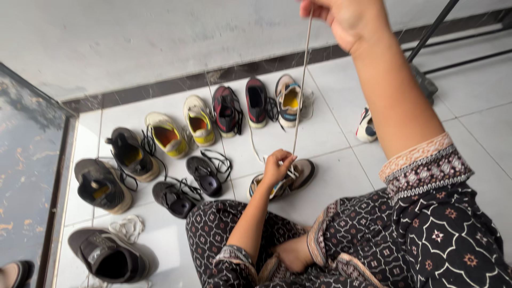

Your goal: The person sits on a tiled floor surrounded by several pairs of shoes and repeatedly threads a white shoelace through the eyelets of a single sneaker. They pull the lace through, adjust the tension, and continue lacing the same shoe without finishing the task or moving to another pair.

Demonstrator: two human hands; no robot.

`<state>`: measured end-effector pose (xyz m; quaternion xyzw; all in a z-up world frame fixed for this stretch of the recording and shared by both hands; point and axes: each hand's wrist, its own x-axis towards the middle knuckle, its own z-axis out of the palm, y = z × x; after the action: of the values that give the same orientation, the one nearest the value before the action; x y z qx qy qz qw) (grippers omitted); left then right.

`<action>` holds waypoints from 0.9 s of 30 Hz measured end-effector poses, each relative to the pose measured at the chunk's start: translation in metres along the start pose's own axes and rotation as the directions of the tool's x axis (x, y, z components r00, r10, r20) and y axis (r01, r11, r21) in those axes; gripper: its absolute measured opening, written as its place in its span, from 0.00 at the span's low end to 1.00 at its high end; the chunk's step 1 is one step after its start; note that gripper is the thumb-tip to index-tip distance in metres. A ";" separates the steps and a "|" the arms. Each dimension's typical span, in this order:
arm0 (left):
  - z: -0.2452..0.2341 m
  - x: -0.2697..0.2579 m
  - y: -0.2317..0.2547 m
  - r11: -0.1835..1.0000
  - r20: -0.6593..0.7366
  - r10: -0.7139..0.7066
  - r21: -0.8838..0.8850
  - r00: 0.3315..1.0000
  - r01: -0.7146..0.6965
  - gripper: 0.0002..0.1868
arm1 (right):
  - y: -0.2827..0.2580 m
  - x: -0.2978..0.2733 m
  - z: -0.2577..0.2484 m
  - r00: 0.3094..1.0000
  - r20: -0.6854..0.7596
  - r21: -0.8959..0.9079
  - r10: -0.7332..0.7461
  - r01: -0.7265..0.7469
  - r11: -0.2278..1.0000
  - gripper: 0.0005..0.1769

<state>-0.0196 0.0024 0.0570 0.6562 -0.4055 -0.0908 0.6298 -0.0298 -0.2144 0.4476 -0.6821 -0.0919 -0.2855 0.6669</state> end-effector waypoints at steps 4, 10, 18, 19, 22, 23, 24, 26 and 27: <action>-0.006 0.001 0.005 0.972 -0.104 0.119 0.214 0.987 -0.095 0.09 | 0.000 -0.008 0.001 0.991 -0.075 -0.189 -0.111 0.095 0.977 0.02; -0.015 -0.027 -0.003 0.872 -0.063 -0.132 0.466 0.989 0.146 0.11 | 0.116 -0.056 -0.057 0.971 -0.151 -0.581 -0.183 0.062 0.811 0.06; 0.006 -0.075 -0.009 0.753 0.073 -0.046 0.658 0.996 -0.013 0.17 | 0.288 -0.240 -0.016 0.948 0.021 -0.585 0.318 -0.246 0.772 0.06; 0.007 -0.079 -0.010 0.741 0.101 -0.056 0.671 0.993 -0.027 0.19 | 0.300 -0.261 -0.009 0.956 0.079 -0.636 0.282 -0.170 0.753 0.06; 0.011 -0.079 -0.015 0.766 0.144 -0.095 0.643 0.985 -0.020 0.19 | 0.328 -0.299 0.001 0.938 0.150 -0.699 0.313 -0.123 0.704 0.07; 0.013 -0.078 -0.016 0.799 0.133 -0.109 0.602 0.985 0.007 0.18 | 0.334 -0.304 -0.001 0.925 0.154 -0.707 0.347 -0.142 0.693 0.08; 0.012 -0.079 -0.016 0.827 0.123 -0.127 0.561 0.984 0.037 0.17 | 0.338 -0.307 -0.002 0.911 0.175 -0.716 0.374 -0.143 0.683 0.08; 0.008 -0.081 -0.013 0.852 0.129 -0.157 0.520 0.979 0.068 0.15 | 0.341 -0.310 0.001 0.877 0.216 -0.734 0.430 -0.144 0.664 0.08; 0.005 -0.082 -0.010 0.850 0.146 -0.169 0.522 0.975 0.070 0.14 | 0.339 -0.312 0.004 0.863 0.253 -0.715 0.438 -0.138 0.685 0.08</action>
<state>-0.0721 0.0502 0.0148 0.8128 -0.4303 -0.0795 0.3846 -0.1130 -0.1631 -0.0023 -0.9257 -0.0067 -0.0403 0.3760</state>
